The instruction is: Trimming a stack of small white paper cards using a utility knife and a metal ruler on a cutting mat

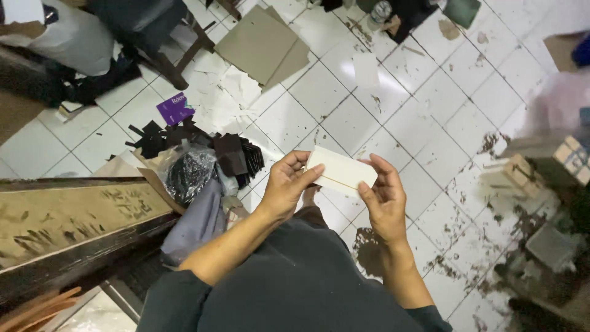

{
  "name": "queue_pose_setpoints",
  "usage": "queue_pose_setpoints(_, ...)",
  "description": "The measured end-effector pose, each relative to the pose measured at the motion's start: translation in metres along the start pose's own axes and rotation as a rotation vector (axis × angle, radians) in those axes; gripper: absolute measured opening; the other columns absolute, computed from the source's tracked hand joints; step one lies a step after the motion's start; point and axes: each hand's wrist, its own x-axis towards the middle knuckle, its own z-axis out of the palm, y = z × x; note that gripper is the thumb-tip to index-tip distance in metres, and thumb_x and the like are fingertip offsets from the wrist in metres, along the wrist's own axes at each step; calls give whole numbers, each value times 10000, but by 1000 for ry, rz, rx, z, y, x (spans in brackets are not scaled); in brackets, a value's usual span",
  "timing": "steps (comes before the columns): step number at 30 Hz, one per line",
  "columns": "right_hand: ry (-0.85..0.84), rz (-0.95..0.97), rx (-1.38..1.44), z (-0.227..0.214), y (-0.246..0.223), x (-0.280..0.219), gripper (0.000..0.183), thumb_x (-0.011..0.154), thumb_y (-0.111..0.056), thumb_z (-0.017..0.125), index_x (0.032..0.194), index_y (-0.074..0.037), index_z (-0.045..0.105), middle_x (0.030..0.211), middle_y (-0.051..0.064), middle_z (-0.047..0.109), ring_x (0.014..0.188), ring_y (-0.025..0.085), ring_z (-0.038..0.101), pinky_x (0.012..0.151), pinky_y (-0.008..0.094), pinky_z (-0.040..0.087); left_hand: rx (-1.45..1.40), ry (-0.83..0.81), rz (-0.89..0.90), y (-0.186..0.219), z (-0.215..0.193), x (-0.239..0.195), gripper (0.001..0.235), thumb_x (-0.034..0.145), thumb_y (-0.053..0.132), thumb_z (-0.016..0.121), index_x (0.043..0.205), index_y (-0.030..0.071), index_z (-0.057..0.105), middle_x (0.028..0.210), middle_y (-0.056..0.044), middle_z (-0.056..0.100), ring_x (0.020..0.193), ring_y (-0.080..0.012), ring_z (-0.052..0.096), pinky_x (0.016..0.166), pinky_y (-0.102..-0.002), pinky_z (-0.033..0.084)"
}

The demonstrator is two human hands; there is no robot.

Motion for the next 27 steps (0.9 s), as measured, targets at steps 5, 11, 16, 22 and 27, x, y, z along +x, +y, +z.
queue_pose_setpoints(5, -138, -545, -257, -21, -62, 100, 566, 952, -56, 683, 1443, 74, 434, 1414, 254, 541, 1363, 348, 521, 1160, 423, 491, -45, 98, 121, 10, 29, 74, 272, 884, 77, 797, 1109, -21, 681, 966, -85, 711, 869, -149, 722, 771, -294, 622)
queue_pose_setpoints(11, -467, -726, -366, -71, -143, 158, 462, 924, -317, 701, 1274, -121, 471, 1333, 75, 557, 1283, 209, 571, 1177, 400, 619, -52, 214, 247, 46, 64, 142, 237, 896, 113, 784, 1094, 31, 684, 1013, -74, 741, 901, -138, 688, 799, -279, 607)
queue_pose_setpoints(16, -284, -558, -360, -51, -145, 206, 225, 919, -295, 580, 715, -203, 583, 860, -66, 627, 853, 146, 759, 866, 285, 698, -80, 290, 335, 62, 70, 205, 214, 914, 83, 772, 1101, 44, 675, 1007, -48, 727, 892, -90, 659, 796, -225, 582)
queue_pose_setpoints(22, -643, -656, -186, -31, -95, 325, 141, 936, -274, 644, 887, -143, 655, 1066, 0, 625, 906, 301, 765, 798, 304, 740, -68, 359, 333, 92, 46, 287, 272, 909, 143, 773, 1147, 40, 688, 990, -39, 731, 874, -96, 663, 753, -248, 589)
queue_pose_setpoints(27, -667, -415, -108, 31, -129, 396, 256, 1041, -319, 574, 1184, -108, 552, 1182, 93, 610, 1128, 257, 687, 975, 392, 732, -122, 360, 293, 128, 20, 365, 244, 891, 126, 788, 1101, 49, 691, 1007, -62, 751, 868, -125, 686, 757, -279, 601)
